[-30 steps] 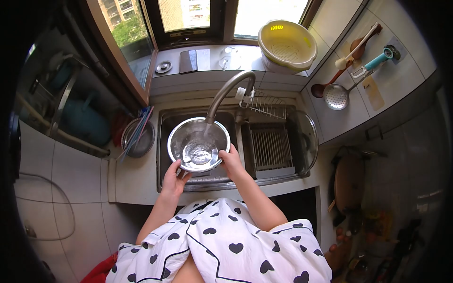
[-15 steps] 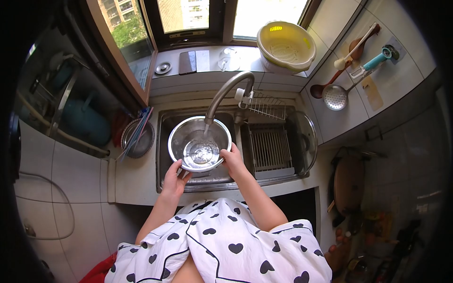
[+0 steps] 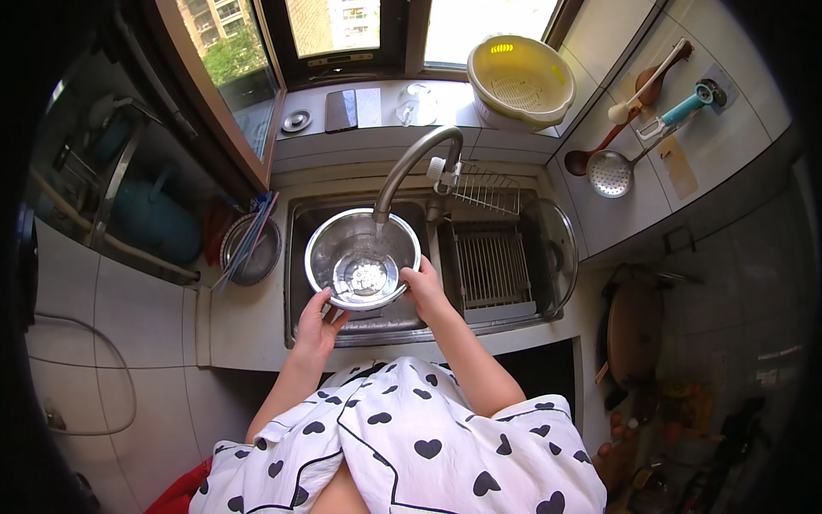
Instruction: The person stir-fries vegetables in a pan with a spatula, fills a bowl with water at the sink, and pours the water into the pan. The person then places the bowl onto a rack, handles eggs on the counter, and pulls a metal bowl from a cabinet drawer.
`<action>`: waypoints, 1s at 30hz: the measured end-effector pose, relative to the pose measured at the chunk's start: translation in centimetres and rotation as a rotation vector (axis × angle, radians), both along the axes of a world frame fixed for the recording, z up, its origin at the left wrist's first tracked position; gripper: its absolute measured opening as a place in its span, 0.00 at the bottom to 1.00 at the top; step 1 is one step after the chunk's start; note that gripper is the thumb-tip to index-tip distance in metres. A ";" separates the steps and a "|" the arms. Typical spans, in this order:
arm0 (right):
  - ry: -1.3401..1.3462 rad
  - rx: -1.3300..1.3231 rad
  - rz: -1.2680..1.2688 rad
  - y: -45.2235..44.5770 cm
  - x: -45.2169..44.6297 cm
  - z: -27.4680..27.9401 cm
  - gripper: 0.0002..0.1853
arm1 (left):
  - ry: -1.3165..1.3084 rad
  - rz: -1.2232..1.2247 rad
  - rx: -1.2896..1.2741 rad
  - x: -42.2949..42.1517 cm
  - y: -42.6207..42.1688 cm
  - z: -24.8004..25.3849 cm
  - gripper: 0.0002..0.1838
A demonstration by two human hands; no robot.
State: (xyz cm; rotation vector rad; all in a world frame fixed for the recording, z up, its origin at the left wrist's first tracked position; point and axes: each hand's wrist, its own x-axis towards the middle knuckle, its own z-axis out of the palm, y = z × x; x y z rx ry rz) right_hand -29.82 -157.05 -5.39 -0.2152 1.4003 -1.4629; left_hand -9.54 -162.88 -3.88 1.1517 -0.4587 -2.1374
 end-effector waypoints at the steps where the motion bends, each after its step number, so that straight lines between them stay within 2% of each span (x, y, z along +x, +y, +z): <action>1: -0.003 -0.003 -0.003 0.0 0.0 0.0 0.17 | 0.001 -0.003 -0.001 0.0 0.0 -0.1 0.14; 30: -0.012 -0.014 -0.004 0.3 0.4 1.2 0.17 | -0.081 0.025 -0.043 -0.1 1.1 0.9 0.10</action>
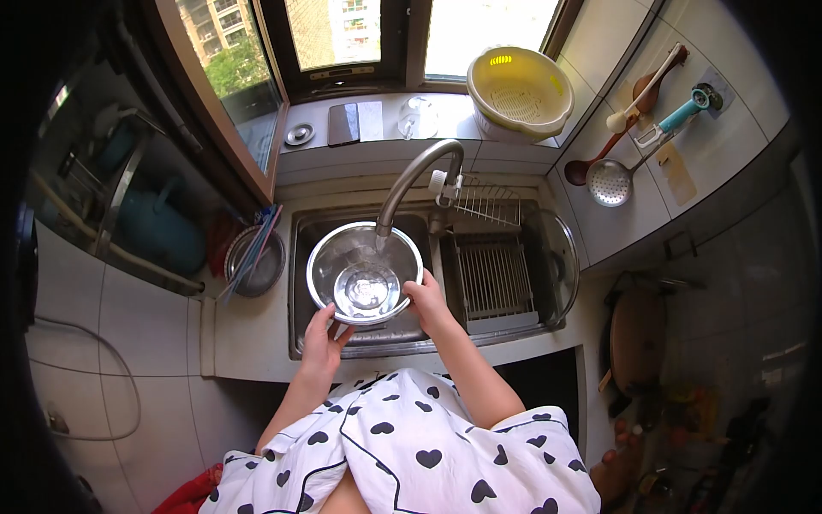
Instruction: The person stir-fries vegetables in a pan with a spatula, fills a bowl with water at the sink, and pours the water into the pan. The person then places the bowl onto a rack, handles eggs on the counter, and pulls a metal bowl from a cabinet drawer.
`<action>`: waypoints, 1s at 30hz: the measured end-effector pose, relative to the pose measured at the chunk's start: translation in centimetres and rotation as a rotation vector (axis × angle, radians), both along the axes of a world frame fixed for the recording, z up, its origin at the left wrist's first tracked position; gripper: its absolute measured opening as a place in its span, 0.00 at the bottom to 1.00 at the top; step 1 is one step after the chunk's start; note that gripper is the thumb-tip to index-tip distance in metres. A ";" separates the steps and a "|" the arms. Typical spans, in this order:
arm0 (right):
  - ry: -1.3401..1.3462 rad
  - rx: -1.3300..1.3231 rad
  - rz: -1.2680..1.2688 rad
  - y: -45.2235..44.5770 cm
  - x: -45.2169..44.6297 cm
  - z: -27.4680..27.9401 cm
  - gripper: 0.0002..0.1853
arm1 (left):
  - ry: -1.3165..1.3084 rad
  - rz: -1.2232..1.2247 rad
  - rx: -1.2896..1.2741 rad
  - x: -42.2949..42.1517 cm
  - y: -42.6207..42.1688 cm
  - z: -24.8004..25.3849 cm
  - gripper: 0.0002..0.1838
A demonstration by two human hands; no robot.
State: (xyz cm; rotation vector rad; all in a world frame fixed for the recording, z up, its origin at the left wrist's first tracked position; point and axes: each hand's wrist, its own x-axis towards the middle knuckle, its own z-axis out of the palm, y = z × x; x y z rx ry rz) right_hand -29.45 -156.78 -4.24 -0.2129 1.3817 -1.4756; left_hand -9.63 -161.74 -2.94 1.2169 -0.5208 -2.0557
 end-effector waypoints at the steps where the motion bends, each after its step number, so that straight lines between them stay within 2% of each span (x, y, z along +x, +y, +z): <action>1: 0.004 0.001 0.000 0.0 0.0 0.2 0.17 | 0.001 0.005 0.002 0.0 0.0 0.1 0.10; 17: -0.009 0.019 0.009 0.3 -0.1 0.2 0.20 | -0.012 -0.029 0.007 0.0 -0.1 0.3 0.11; 20: -0.003 0.031 0.013 0.3 -0.1 0.3 0.20 | -0.006 -0.008 -0.010 -0.1 -0.1 0.3 0.09; 23: -0.015 0.031 -0.011 0.1 0.0 0.6 0.19 | -0.016 -0.029 0.000 -0.1 -0.2 0.3 0.11; 30: -0.046 0.018 -0.056 0.1 0.4 1.5 0.18 | -0.010 -0.011 -0.012 -0.1 -0.1 0.2 0.09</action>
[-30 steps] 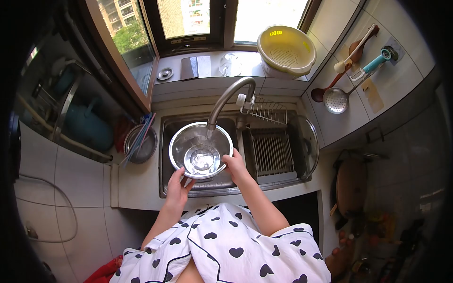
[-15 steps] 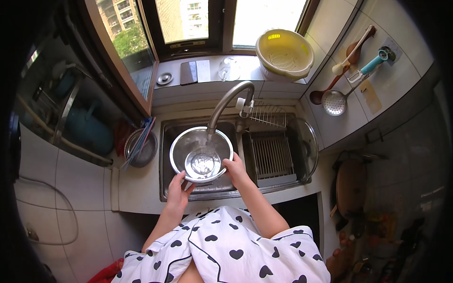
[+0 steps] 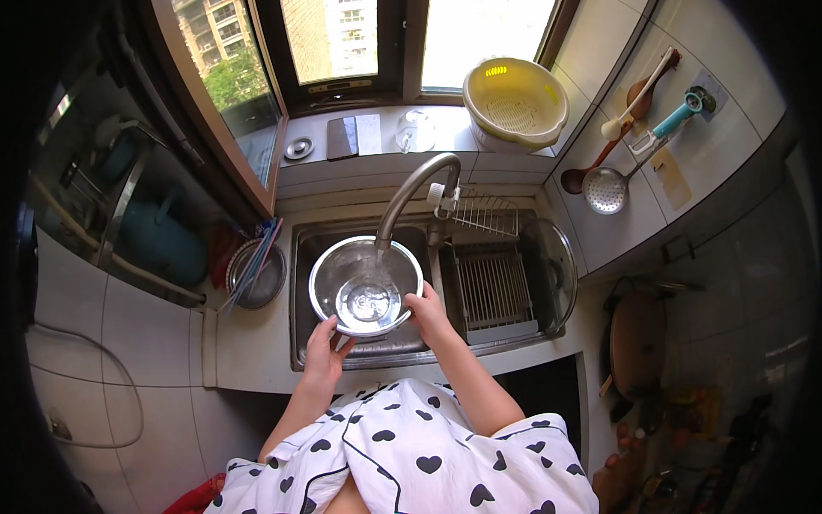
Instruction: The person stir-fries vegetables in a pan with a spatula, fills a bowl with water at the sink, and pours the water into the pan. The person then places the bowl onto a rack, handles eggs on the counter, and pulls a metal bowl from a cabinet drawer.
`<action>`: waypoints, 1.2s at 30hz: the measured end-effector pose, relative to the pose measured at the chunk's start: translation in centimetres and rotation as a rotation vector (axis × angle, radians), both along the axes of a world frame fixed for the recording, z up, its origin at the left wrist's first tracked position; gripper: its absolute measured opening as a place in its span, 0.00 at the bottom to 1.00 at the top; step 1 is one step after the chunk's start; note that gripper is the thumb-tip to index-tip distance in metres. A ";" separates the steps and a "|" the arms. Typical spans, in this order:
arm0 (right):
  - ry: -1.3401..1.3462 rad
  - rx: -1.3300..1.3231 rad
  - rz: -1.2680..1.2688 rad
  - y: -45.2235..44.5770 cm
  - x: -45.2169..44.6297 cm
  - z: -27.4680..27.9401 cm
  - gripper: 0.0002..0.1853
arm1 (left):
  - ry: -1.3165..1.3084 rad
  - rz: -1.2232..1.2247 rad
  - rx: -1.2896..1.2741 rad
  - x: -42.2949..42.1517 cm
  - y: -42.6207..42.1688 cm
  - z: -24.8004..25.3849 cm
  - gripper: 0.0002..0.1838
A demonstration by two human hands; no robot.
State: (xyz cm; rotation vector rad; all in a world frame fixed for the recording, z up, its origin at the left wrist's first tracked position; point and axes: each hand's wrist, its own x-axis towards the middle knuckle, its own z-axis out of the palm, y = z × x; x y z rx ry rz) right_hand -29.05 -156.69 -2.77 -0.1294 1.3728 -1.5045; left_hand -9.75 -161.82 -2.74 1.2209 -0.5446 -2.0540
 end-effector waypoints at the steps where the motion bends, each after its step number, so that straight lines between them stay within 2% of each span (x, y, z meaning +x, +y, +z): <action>1: -0.002 0.002 0.000 0.0 0.0 -0.1 0.18 | 0.001 -0.001 0.000 0.0 0.0 -0.1 0.09; 4: 0.038 0.025 0.076 0.2 -0.5 -1.0 0.20 | -0.011 -0.014 0.011 0.1 0.0 -0.1 0.09; 36: 0.032 0.005 0.056 0.1 -0.6 -1.0 0.19 | 0.017 -0.010 0.008 0.1 -0.1 -0.3 0.09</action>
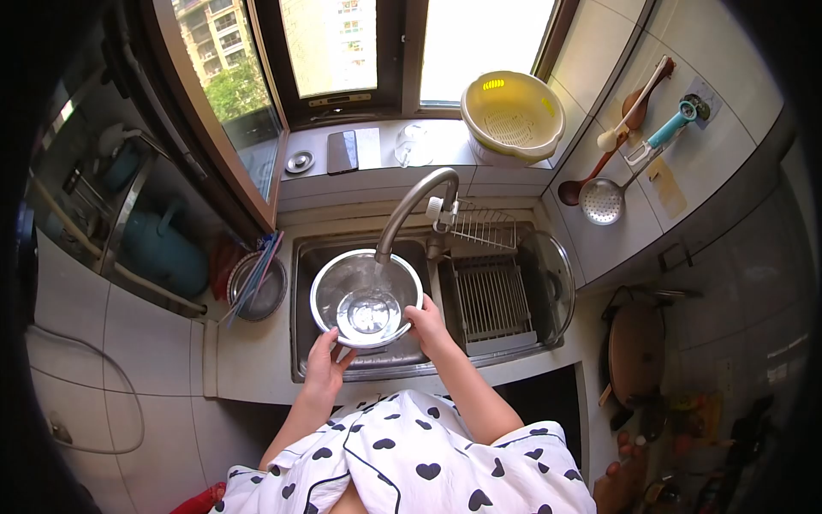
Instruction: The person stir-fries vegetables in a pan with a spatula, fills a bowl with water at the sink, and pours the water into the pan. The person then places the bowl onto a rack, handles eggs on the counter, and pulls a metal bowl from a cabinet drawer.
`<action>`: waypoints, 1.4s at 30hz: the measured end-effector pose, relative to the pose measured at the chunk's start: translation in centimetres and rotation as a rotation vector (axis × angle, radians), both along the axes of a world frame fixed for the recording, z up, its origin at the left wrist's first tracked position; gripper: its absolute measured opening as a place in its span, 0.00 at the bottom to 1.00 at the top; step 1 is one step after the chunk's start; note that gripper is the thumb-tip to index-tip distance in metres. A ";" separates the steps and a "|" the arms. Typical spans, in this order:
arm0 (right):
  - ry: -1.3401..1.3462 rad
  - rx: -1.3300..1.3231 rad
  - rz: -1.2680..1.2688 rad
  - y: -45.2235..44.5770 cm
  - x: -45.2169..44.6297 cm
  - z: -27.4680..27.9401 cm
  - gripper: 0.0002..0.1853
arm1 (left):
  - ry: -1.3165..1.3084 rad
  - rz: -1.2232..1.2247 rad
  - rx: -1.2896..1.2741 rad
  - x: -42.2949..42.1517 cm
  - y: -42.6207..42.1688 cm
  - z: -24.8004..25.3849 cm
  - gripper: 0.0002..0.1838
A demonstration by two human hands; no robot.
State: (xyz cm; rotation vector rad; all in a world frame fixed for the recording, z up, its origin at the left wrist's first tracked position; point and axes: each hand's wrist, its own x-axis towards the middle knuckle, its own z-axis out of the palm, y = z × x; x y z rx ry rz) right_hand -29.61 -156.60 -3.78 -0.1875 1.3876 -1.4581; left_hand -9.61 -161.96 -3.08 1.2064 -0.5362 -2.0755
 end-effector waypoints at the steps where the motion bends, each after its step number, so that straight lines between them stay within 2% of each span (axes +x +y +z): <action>1: 0.003 0.005 0.003 0.0 0.0 -0.1 0.19 | 0.000 0.000 -0.001 0.0 0.0 0.1 0.09; 23: -0.015 -0.049 -0.034 -0.3 0.0 -0.3 0.19 | 0.001 -0.031 -0.013 0.0 0.0 0.2 0.12; 26: -0.009 -0.049 -0.015 -0.2 -0.2 -0.4 0.19 | 0.006 -0.007 -0.020 -0.1 0.1 0.1 0.09; 42: -0.012 -0.033 -0.009 -0.1 -0.2 0.2 0.19 | -0.009 -0.021 -0.011 -0.2 0.2 0.3 0.09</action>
